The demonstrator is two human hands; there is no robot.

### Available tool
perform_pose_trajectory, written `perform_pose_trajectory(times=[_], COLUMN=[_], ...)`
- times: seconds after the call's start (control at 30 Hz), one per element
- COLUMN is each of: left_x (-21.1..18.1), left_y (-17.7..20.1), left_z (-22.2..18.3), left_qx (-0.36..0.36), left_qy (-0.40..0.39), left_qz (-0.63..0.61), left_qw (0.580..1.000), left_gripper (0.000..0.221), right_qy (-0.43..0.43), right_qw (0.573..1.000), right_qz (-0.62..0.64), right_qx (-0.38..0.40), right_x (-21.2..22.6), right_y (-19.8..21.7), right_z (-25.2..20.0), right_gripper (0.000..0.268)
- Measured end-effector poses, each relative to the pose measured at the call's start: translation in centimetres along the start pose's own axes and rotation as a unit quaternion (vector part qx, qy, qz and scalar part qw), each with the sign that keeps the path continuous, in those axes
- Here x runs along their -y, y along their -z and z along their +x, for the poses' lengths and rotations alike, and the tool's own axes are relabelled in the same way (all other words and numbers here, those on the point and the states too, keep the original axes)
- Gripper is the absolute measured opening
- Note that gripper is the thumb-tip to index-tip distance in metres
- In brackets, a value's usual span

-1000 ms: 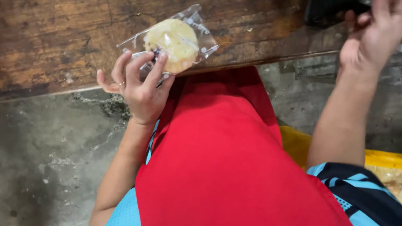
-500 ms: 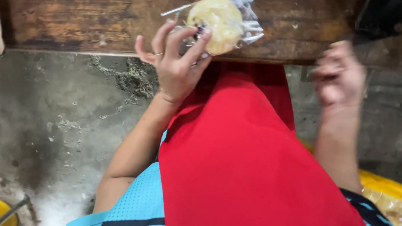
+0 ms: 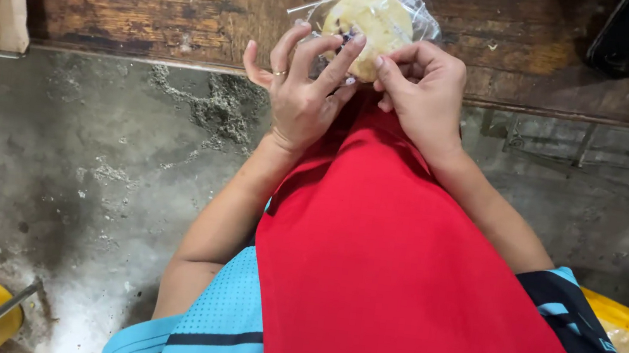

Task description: The person packages bread buns into small plastic bags one at a time on a wooden table, twisting or folding the plastic to seal them.

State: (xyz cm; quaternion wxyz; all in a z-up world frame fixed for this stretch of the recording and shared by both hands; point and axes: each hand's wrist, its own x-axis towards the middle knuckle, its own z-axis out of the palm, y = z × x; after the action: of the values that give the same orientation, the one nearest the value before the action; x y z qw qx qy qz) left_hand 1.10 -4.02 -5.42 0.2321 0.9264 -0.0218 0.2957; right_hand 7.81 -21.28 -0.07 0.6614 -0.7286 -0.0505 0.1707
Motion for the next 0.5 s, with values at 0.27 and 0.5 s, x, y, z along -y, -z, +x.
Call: perform_pose_trajectory(times=[0.27, 0.5], left_x=[-0.1, -1.9], left_y=[0.8, 1.6], left_z=[1.0, 2.8], left_qx=[0.041, 0.063], left_qy=[-0.005, 0.069], left_qz=[0.024, -0.045], left_qw=[0.999, 0.995], left_gripper=[0.053, 0.054], right_qy=[0.097, 0.231], right_qw=[0.947, 0.904], right_qz=[-0.302, -0.358], right_qx=[-0.047, 0.035], right_x=[-0.2, 0.7], right_y=[1.4, 7.4], right_z=[-0.2, 4.7], right_gripper=[0.044, 0.031])
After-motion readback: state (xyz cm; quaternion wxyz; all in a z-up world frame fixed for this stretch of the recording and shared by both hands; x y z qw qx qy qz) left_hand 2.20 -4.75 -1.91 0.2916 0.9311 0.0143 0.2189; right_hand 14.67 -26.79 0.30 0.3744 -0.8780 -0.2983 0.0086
